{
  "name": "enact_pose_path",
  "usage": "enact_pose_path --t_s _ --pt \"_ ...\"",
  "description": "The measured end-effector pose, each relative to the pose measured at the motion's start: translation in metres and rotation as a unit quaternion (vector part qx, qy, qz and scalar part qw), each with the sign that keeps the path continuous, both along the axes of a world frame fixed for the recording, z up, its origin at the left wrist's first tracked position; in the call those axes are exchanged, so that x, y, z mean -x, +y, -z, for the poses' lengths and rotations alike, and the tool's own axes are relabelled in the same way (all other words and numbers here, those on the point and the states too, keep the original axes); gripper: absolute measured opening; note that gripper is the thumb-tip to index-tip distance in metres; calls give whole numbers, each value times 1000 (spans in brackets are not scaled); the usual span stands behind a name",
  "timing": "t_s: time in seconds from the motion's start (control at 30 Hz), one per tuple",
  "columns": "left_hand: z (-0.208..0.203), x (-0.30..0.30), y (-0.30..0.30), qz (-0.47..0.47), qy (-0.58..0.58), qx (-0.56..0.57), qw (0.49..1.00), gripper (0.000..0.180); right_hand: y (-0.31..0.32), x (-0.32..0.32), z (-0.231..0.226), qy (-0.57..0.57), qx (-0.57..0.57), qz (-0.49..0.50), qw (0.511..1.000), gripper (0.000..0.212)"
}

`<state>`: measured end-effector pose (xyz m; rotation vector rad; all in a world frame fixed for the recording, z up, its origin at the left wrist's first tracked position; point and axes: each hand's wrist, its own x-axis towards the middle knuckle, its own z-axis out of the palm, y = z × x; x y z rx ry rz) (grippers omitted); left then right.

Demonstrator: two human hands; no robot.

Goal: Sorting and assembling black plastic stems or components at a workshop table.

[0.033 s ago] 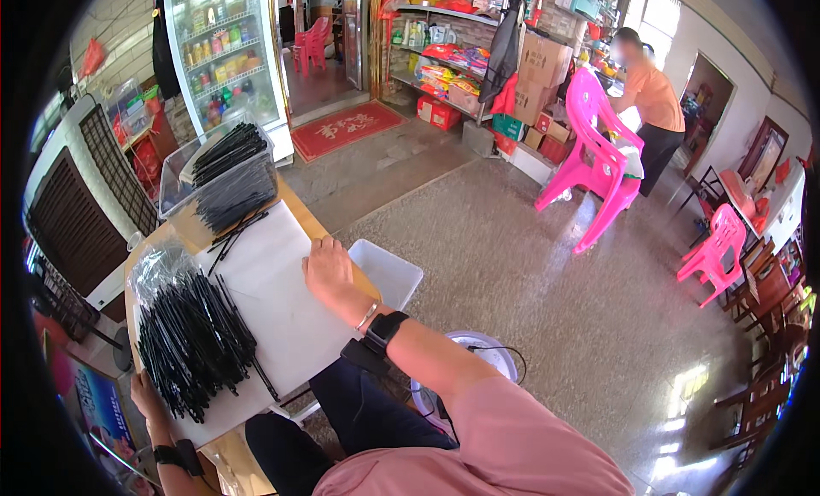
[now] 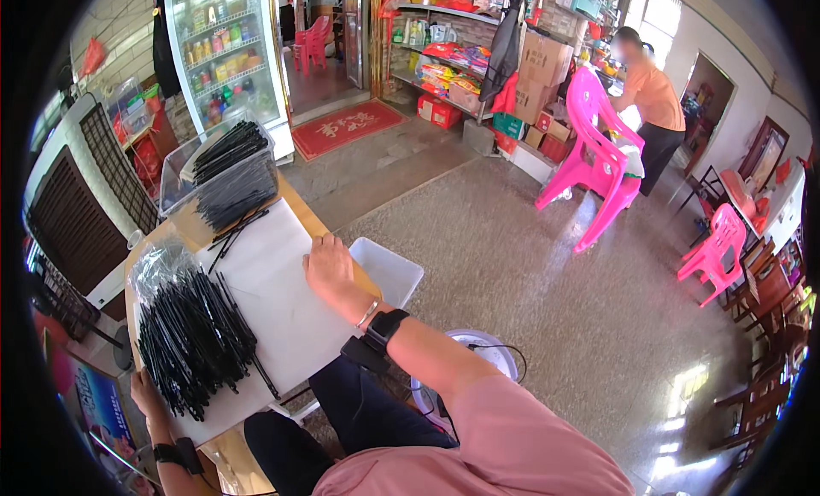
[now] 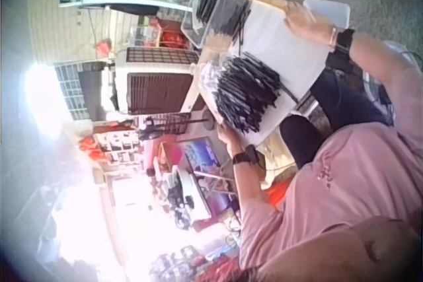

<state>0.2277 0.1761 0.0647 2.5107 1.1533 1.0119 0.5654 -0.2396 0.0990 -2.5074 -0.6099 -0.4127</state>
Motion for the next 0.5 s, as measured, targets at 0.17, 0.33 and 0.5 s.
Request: enact_pose_path --t_s 0.17,0.33,0.5 --pt "-4 -1 -4 -9 5 38 999 31 1 -2 2 -3 -8 -6 1000 30" --pt "-6 0 -16 8 -37 31 999 30 1 0 2 -4 -12 0 1000 30" --pt "-4 5 -15 14 -39 62 997 27 0 2 -2 5 -26 -2 1000 32"
